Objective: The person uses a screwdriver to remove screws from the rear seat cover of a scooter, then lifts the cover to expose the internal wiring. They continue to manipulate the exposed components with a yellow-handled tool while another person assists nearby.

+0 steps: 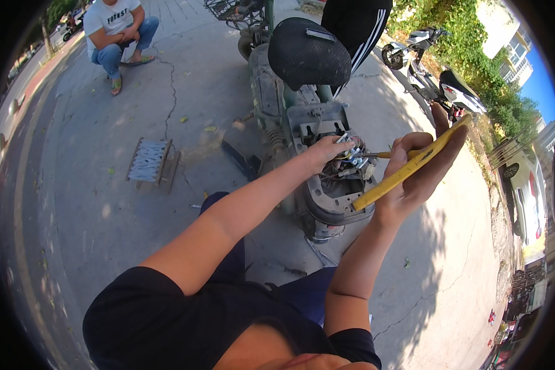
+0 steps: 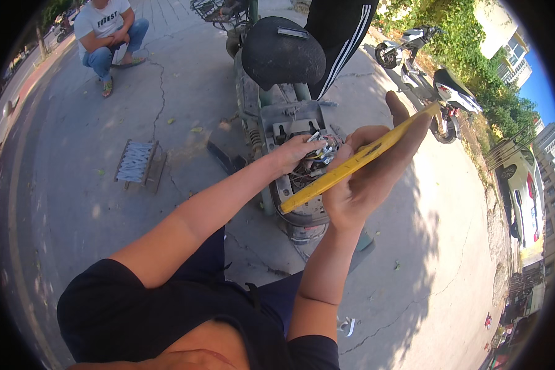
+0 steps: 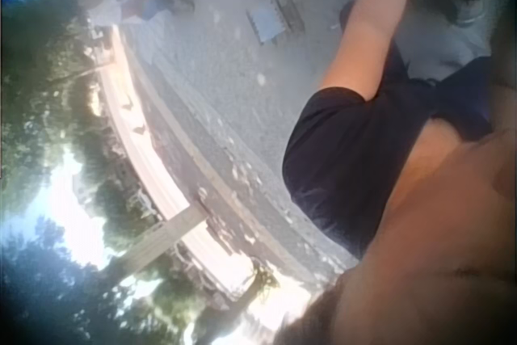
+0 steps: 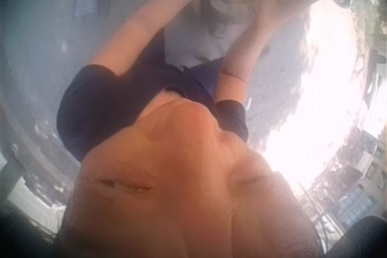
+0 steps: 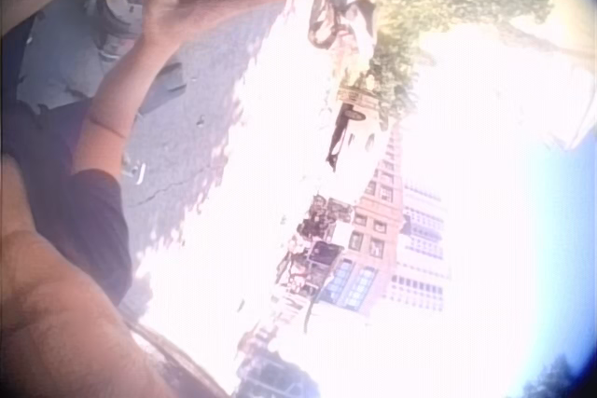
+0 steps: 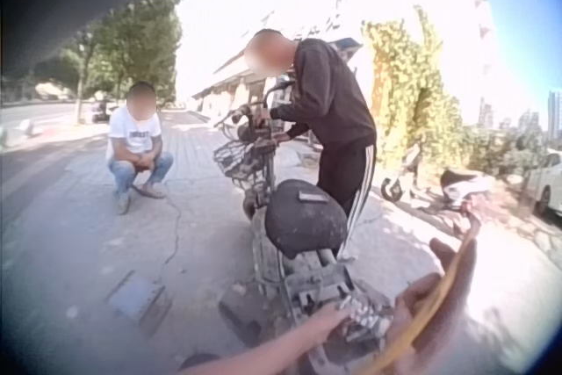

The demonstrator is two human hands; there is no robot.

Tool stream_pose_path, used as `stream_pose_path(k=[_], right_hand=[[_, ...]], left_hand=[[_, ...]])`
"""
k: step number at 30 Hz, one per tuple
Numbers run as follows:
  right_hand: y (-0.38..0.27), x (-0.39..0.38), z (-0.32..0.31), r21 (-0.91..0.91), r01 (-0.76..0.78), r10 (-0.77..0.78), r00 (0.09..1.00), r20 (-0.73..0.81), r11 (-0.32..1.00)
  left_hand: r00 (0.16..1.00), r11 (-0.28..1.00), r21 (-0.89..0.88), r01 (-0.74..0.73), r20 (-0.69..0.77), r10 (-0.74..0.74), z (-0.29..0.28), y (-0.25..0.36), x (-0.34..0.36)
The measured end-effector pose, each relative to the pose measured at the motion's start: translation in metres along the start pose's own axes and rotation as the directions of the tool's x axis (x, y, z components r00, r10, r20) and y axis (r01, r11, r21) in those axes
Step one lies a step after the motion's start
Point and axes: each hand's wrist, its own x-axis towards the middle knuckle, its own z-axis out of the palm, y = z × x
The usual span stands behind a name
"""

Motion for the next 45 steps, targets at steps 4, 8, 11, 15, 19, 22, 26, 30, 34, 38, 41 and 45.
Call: stream_pose_path(k=[4, 8, 11, 15, 19, 22, 26, 30, 34, 38, 41, 45], right_hand=[[-0.004, -0.003, -0.003, -0.164, -0.188, 0.145, 0.959, -0.243, 0.968], [-0.01, 0.01, -0.006, -0.233, -0.316, 0.221, 0.907, -0.358, 0.92], [0.001, 0.017, -0.012, -0.689, -0.053, -0.128, 0.97, -0.209, 0.723], [0.013, 0.026, -0.013, -0.568, 0.053, -0.225, 0.945, -0.238, 0.821], [0.016, 0.027, -0.004, -0.45, 0.114, -0.255, 0.929, -0.267, 0.886], [0.025, 0.03, -0.009, -0.533, 0.247, -0.411, 0.886, -0.214, 0.81], [0.024, 0.031, -0.012, -0.583, 0.227, -0.379, 0.913, -0.152, 0.78], [0.021, 0.027, -0.005, -0.556, 0.194, -0.359, 0.911, -0.204, 0.808], [0.017, 0.024, -0.002, -0.483, 0.179, -0.328, 0.912, -0.245, 0.857], [0.015, 0.026, -0.007, -0.461, 0.174, -0.293, 0.935, -0.199, 0.87], [0.015, 0.028, -0.003, -0.447, 0.177, -0.273, 0.949, -0.159, 0.877], [0.016, 0.027, -0.013, -0.429, 0.173, -0.246, 0.962, -0.121, 0.887]], left_hand=[[0.998, 0.999, 0.022, 0.037, -0.041, -0.037, 0.001, 0.002, 0.0], [0.999, 1.0, 0.014, 0.004, -0.049, -0.003, 0.001, 0.003, -0.001], [0.999, 1.0, 0.017, -0.013, -0.043, 0.014, 0.004, 0.004, -0.003], [1.0, 1.0, 0.006, -0.017, -0.017, 0.017, 0.006, 0.003, -0.004], [1.0, 0.999, 0.024, -0.027, -0.014, 0.027, -0.001, 0.002, -0.003], [1.0, 0.995, 0.103, -0.012, -0.017, 0.014, -0.001, -0.001, 0.002], [1.0, 0.995, 0.102, -0.013, -0.012, 0.015, 0.0, -0.003, 0.002], [0.999, 0.998, 0.064, -0.007, -0.046, 0.01, 0.0, 0.002, 0.0], [0.996, 0.994, 0.105, 0.009, -0.093, 0.0, 0.005, 0.005, -0.003], [0.994, 0.997, 0.077, 0.028, -0.109, -0.019, 0.009, 0.006, -0.003], [0.996, 0.998, 0.057, 0.015, -0.084, -0.01, 0.003, 0.003, 0.002], [0.996, 0.997, 0.079, 0.008, -0.09, -0.001, 0.002, 0.001, 0.001]])
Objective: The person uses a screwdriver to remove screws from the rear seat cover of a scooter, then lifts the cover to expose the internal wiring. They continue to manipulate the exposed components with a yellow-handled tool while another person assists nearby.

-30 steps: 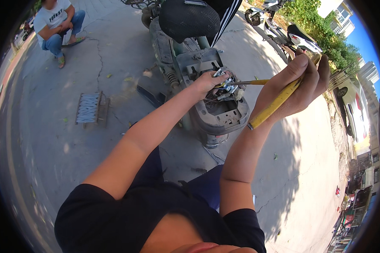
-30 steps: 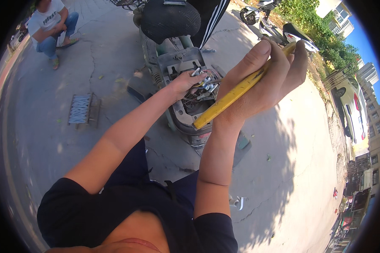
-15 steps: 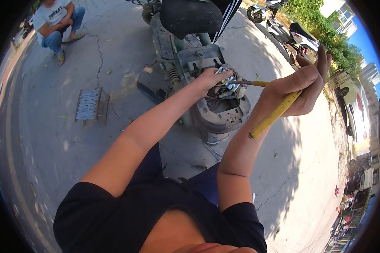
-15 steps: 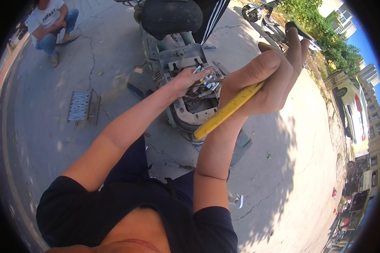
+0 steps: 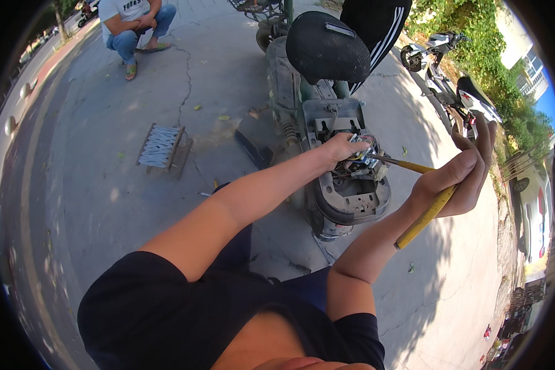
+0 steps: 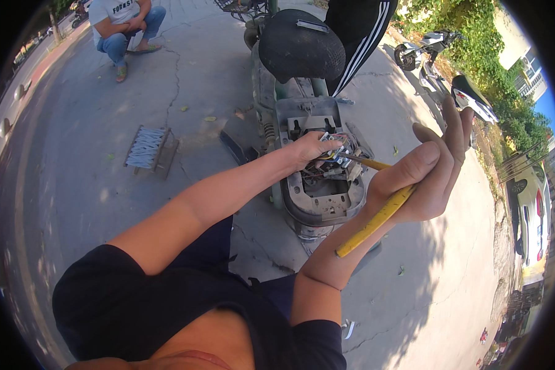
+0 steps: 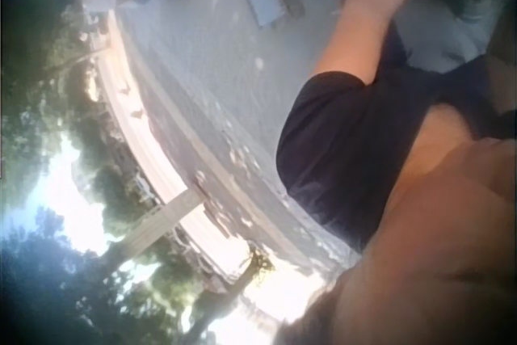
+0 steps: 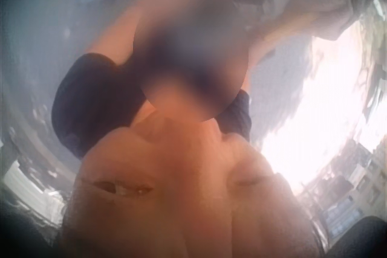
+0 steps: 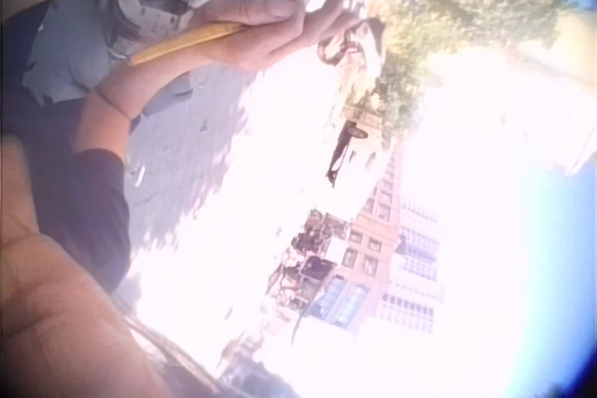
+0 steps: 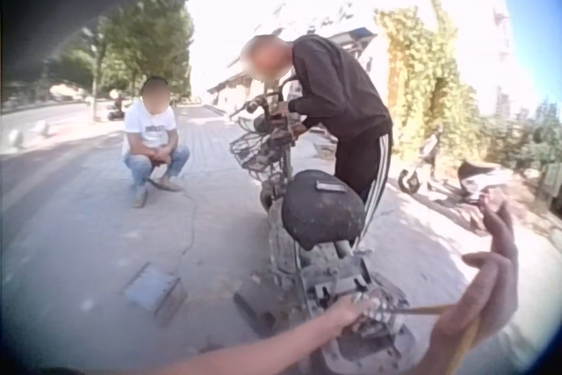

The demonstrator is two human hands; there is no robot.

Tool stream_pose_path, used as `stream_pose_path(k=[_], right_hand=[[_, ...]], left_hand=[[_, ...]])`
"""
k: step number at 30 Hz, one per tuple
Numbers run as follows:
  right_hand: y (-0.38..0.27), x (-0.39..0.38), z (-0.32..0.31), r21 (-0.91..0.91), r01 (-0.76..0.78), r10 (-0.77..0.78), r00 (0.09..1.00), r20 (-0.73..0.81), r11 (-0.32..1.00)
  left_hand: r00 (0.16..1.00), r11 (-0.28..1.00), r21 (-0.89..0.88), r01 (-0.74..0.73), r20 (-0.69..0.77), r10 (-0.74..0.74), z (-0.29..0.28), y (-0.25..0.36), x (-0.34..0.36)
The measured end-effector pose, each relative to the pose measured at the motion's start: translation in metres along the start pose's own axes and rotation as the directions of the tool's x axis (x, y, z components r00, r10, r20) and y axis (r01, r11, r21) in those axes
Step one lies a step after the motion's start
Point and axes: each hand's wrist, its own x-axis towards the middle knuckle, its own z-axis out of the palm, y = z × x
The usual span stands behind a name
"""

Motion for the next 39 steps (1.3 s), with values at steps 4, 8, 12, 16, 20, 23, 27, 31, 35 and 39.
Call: stream_pose_path(k=[4, 8, 12, 16, 20, 23, 27, 31, 35, 39], right_hand=[[-0.002, -0.004, -0.003, 0.015, -0.045, 0.045, 0.998, -0.042, 0.999], [-0.007, -0.005, 0.005, 0.039, -0.062, 0.066, 0.99, -0.126, 0.997], [0.0, -0.006, 0.003, 0.012, 0.018, -0.016, 0.992, -0.124, 1.0], [0.001, -0.007, 0.006, -0.009, 0.122, -0.123, 0.985, -0.121, 0.992], [-0.005, -0.009, 0.007, -0.053, 0.183, -0.187, 0.976, -0.108, 0.982], [-0.003, -0.008, 0.006, -0.085, 0.193, -0.2, 0.976, -0.083, 0.978], [-0.003, -0.003, 0.011, -0.055, 0.142, -0.147, 0.983, -0.112, 0.988], [0.0, -0.001, 0.008, -0.063, 0.167, -0.17, 0.984, -0.054, 0.984], [0.003, -0.003, 0.006, -0.043, 0.201, -0.202, 0.979, -0.026, 0.979], [0.007, 0.001, 0.0, -0.069, 0.209, -0.205, 0.977, 0.057, 0.976]], left_hand=[[1.0, 1.0, 0.023, -0.002, -0.031, 0.003, 0.003, 0.004, -0.004], [0.998, 0.996, 0.085, 0.025, -0.056, -0.02, 0.007, 0.012, -0.007], [0.989, 0.995, -0.024, 0.101, -0.105, -0.103, 0.013, 0.016, -0.004], [0.983, 0.996, 0.002, 0.089, -0.163, -0.087, 0.009, 0.015, 0.014], [0.955, 0.942, 0.336, -0.024, -0.271, 0.121, 0.016, 0.008, 0.016], [0.949, 0.914, 0.4, -0.065, -0.259, 0.181, 0.019, 0.011, 0.011], [0.924, 0.902, 0.418, -0.111, -0.292, 0.249, 0.014, 0.002, 0.016], [0.957, 0.91, 0.408, -0.07, -0.23, 0.177, 0.007, -0.003, 0.023], [0.958, 0.919, 0.385, -0.088, -0.219, 0.184, 0.007, -0.008, 0.026], [0.965, 0.922, 0.386, -0.036, -0.227, 0.133, 0.004, -0.005, 0.024]])
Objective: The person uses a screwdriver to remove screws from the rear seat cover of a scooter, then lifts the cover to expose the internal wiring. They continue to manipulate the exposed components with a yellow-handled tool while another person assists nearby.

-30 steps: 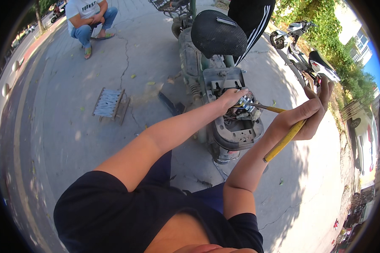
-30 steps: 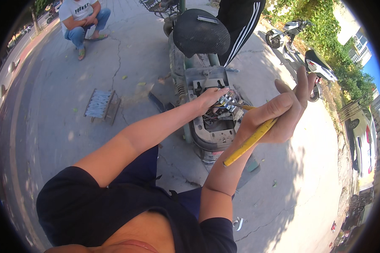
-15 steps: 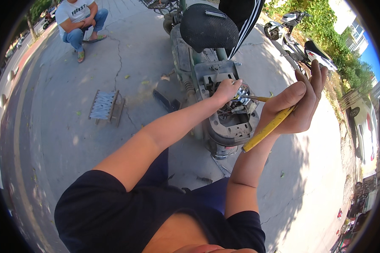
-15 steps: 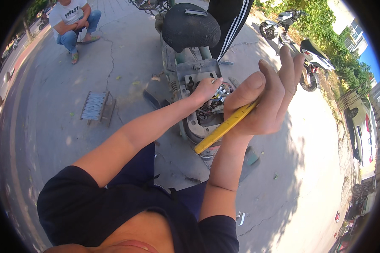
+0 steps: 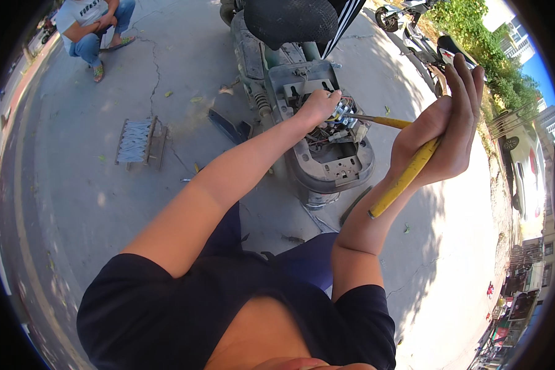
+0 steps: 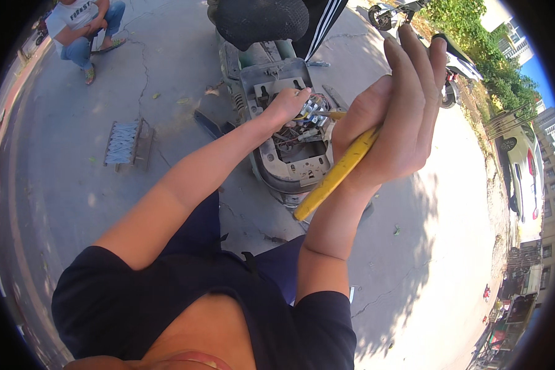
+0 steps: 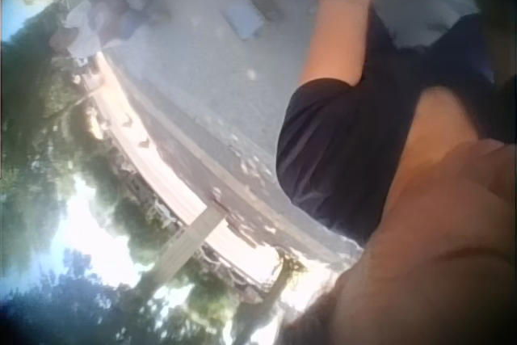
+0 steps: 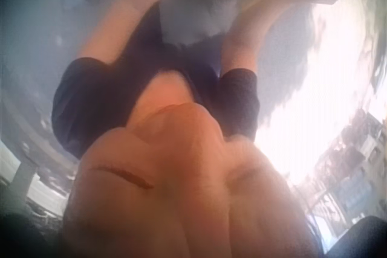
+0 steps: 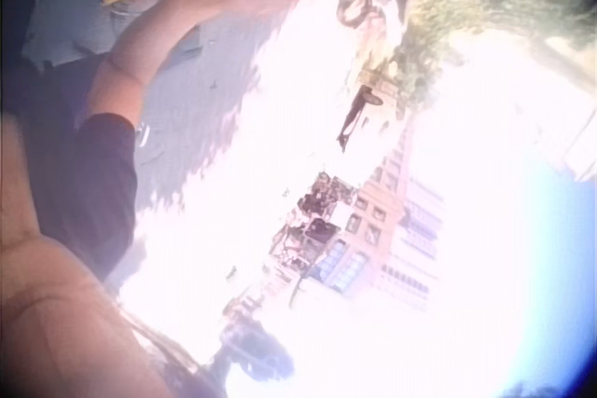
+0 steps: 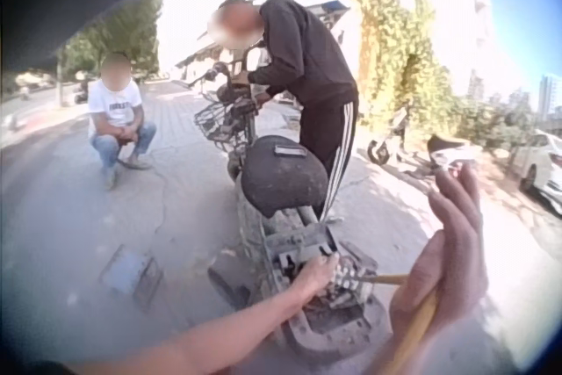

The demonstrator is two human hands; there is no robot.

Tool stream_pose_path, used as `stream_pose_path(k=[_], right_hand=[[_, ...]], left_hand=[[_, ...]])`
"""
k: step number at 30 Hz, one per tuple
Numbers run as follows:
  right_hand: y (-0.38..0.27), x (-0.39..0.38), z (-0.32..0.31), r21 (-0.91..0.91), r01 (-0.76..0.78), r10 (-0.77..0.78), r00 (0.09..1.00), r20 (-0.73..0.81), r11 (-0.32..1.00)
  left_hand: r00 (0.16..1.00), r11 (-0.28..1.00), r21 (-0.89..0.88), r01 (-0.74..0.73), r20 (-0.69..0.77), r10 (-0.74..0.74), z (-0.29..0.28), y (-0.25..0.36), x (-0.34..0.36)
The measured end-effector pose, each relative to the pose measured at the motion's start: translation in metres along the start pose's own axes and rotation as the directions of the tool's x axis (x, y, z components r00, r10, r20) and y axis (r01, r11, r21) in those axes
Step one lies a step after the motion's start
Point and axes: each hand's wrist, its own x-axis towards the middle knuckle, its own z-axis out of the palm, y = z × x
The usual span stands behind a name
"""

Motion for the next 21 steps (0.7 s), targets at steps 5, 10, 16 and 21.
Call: stream_pose_path(k=[5, 10, 16, 21], right_hand=[[0.012, 0.002, -0.009, 0.041, 0.066, -0.068, 0.997, 0.035, 0.997], [0.015, 0.007, -0.004, 0.064, 0.075, -0.081, 0.992, 0.096, 0.995], [-0.001, 0.006, -0.002, 0.001, -0.027, 0.027, 0.988, 0.154, 1.0], [-0.01, -0.004, 0.016, 0.128, -0.098, 0.104, 0.994, -0.042, 0.987]], left_hand=[[0.998, 0.996, -0.065, 0.054, 0.031, -0.052, 0.001, 0.007, -0.008], [0.992, 0.992, -0.075, 0.103, 0.082, -0.097, -0.006, 0.005, -0.002], [0.997, 0.995, -0.061, 0.073, 0.035, -0.071, 0.001, 0.006, -0.005], [0.998, 0.998, -0.022, 0.057, 0.031, -0.056, 0.005, 0.001, 0.001]])
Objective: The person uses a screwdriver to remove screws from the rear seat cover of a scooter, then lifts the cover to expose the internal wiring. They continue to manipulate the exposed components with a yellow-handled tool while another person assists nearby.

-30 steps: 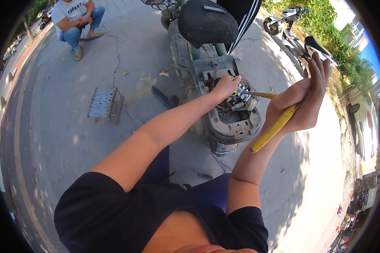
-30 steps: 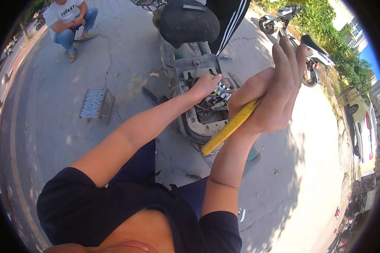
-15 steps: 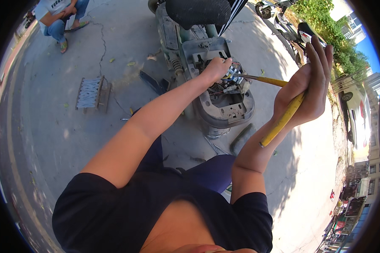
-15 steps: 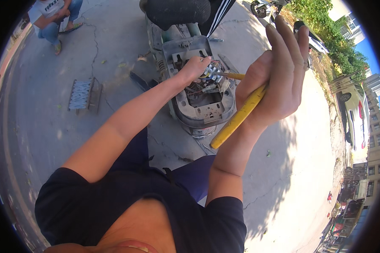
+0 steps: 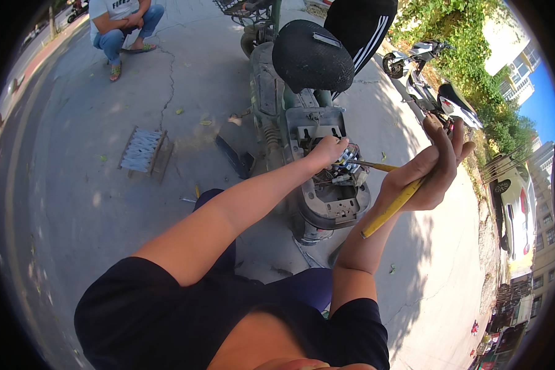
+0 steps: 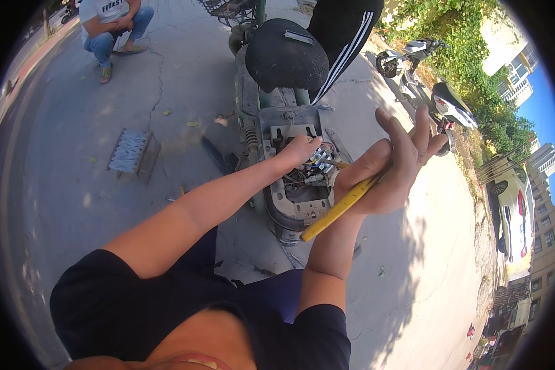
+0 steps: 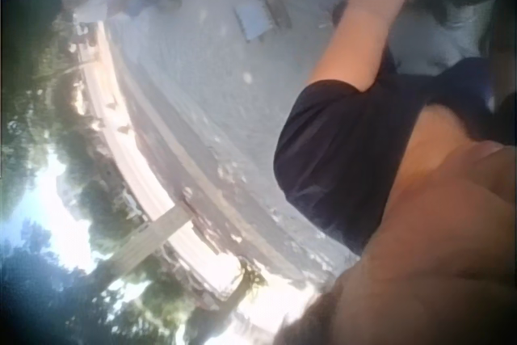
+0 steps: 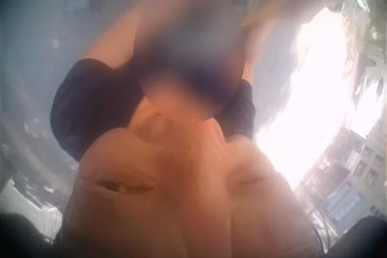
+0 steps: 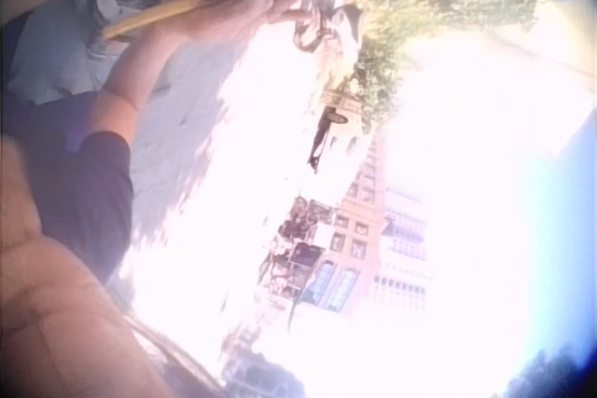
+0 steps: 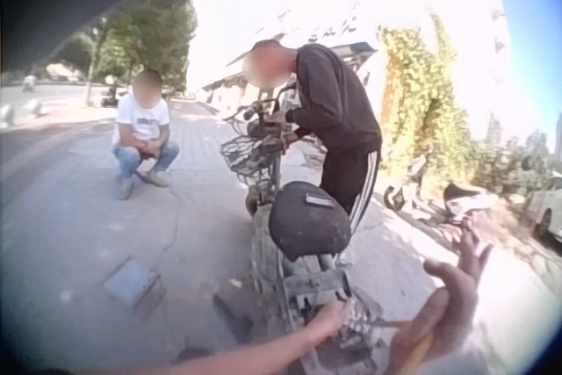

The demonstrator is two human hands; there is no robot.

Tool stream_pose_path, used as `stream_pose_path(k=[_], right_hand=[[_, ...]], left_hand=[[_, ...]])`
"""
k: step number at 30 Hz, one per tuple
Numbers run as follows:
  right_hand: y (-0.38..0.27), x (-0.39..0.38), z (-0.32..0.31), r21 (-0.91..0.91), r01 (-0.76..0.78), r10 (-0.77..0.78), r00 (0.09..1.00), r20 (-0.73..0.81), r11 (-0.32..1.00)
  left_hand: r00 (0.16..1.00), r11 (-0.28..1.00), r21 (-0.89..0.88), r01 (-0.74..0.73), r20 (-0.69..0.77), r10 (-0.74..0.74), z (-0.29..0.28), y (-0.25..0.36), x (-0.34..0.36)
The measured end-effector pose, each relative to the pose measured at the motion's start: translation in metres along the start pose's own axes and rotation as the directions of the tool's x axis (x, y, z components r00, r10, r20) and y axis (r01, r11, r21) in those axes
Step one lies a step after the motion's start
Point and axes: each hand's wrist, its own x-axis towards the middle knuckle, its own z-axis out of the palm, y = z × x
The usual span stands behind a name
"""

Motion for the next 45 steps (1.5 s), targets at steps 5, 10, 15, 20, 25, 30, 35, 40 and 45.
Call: stream_pose_path(k=[5, 10, 15, 20, 25, 30, 35, 40, 45], right_hand=[[0.0, 0.002, 0.007, 0.165, 0.026, -0.02, 0.999, -0.034, 0.986], [0.004, 0.011, -0.003, 0.173, 0.045, -0.072, 0.985, 0.155, 0.984], [0.0, 0.014, -0.01, 0.21, 0.027, -0.083, 0.962, 0.261, 0.977], [0.005, 0.024, -0.018, 0.21, 0.06, -0.131, 0.93, 0.344, 0.976], [0.008, 0.019, -0.025, 0.225, 0.085, -0.158, 0.931, 0.329, 0.971], [0.011, 0.024, -0.022, 0.253, 0.113, -0.201, 0.913, 0.356, 0.961], [0.015, 0.027, -0.021, 0.287, 0.137, -0.238, 0.903, 0.358, 0.948], [0.014, 0.028, -0.021, 0.317, 0.149, -0.262, 0.898, 0.354, 0.937], [0.015, 0.03, -0.021, 0.316, 0.149, -0.27, 0.881, 0.388, 0.937]], left_hand=[[1.0, 1.0, -0.008, 0.003, 0.024, -0.003, -0.001, -0.007, 0.004], [0.999, 0.999, -0.015, 0.039, 0.032, -0.038, 0.001, -0.008, 0.007], [1.0, 0.995, -0.098, -0.008, -0.014, 0.007, 0.004, -0.008, 0.003], [1.0, 0.995, -0.097, -0.019, 0.008, 0.019, 0.001, -0.007, 0.0], [1.0, 0.998, -0.063, -0.027, -0.007, 0.026, -0.001, -0.006, -0.001], [0.999, 0.999, -0.017, 0.039, 0.032, -0.039, -0.002, -0.007, 0.0], [0.998, 0.998, -0.055, 0.037, 0.057, -0.034, -0.002, -0.01, 0.001], [0.999, 0.99, -0.131, -0.05, -0.022, 0.048, 0.002, -0.012, 0.001], [1.0, 0.996, -0.094, -0.004, 0.004, 0.005, -0.001, -0.008, -0.001]])
